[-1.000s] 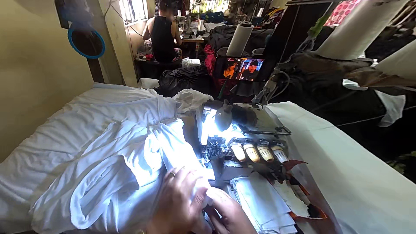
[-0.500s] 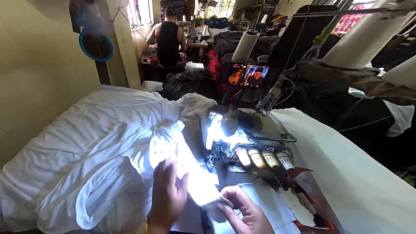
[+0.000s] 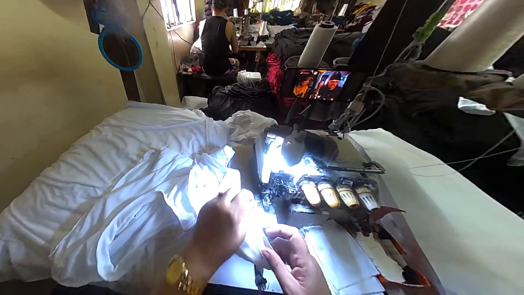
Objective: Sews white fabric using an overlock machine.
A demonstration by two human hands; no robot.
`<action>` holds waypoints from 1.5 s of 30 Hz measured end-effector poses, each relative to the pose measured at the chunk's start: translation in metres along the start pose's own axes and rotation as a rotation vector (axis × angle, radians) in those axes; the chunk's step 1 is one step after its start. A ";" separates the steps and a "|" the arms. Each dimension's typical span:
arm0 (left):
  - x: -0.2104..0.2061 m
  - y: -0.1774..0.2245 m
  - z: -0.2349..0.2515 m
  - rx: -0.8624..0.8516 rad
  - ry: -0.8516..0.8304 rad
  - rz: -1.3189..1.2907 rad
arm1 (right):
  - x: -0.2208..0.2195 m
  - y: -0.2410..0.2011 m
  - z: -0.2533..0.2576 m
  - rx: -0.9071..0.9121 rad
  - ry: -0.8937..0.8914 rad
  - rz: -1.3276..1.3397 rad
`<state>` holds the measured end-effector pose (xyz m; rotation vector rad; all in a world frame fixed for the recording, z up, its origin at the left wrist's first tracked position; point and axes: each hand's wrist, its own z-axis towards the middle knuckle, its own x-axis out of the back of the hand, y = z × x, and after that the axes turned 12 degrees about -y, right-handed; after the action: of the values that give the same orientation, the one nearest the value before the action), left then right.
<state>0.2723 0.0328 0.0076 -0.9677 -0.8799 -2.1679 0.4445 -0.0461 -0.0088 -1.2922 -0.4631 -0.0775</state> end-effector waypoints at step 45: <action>-0.004 0.052 -0.093 0.176 -0.002 -1.016 | 0.071 0.020 -0.041 -0.250 0.265 -0.402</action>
<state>0.2758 -0.0683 -0.0264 -0.4435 -1.8024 -2.7919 0.5268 -0.0648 -0.0091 -1.3916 -0.4889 -0.6531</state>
